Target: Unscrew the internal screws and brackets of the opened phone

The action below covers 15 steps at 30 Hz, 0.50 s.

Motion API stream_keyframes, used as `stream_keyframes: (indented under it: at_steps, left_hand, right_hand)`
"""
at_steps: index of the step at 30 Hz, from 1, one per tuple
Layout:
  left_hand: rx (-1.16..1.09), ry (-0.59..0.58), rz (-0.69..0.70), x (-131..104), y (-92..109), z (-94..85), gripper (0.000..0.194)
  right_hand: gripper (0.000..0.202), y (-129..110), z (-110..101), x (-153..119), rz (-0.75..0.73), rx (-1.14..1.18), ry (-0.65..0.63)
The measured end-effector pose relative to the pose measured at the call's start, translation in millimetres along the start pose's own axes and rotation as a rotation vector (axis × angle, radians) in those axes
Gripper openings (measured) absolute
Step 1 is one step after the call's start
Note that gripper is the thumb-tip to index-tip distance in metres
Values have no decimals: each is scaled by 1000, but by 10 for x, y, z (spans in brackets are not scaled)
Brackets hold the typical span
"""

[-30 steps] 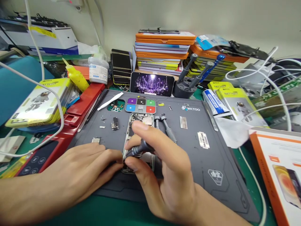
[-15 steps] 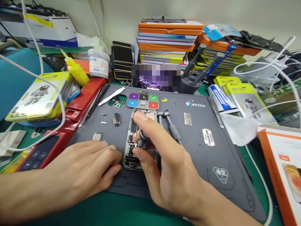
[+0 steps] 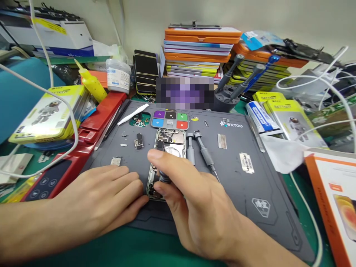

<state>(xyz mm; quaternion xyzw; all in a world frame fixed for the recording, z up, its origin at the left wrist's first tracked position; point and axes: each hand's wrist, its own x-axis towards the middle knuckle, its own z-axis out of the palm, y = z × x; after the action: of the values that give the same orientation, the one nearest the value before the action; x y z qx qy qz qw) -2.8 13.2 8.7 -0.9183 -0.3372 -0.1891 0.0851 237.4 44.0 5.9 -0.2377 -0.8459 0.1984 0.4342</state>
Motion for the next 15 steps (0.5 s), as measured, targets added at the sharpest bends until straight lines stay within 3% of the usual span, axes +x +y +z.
stream_keyframes:
  at_steps: [7, 12, 15]
  left_hand:
    - [-5, -5, -6, 5, 1, 5, 29]
    - [-57, -23, -4, -4, -5, -3, 29]
    - [-70, -24, 1, -12, -6, -10, 29]
  right_hand:
    - [69, -35, -19, 12, 24, -1, -1]
    - [39, -46, -65, 164, -124, -138, -140]
    - [41, -46, -62, 190, -152, -162, -141]
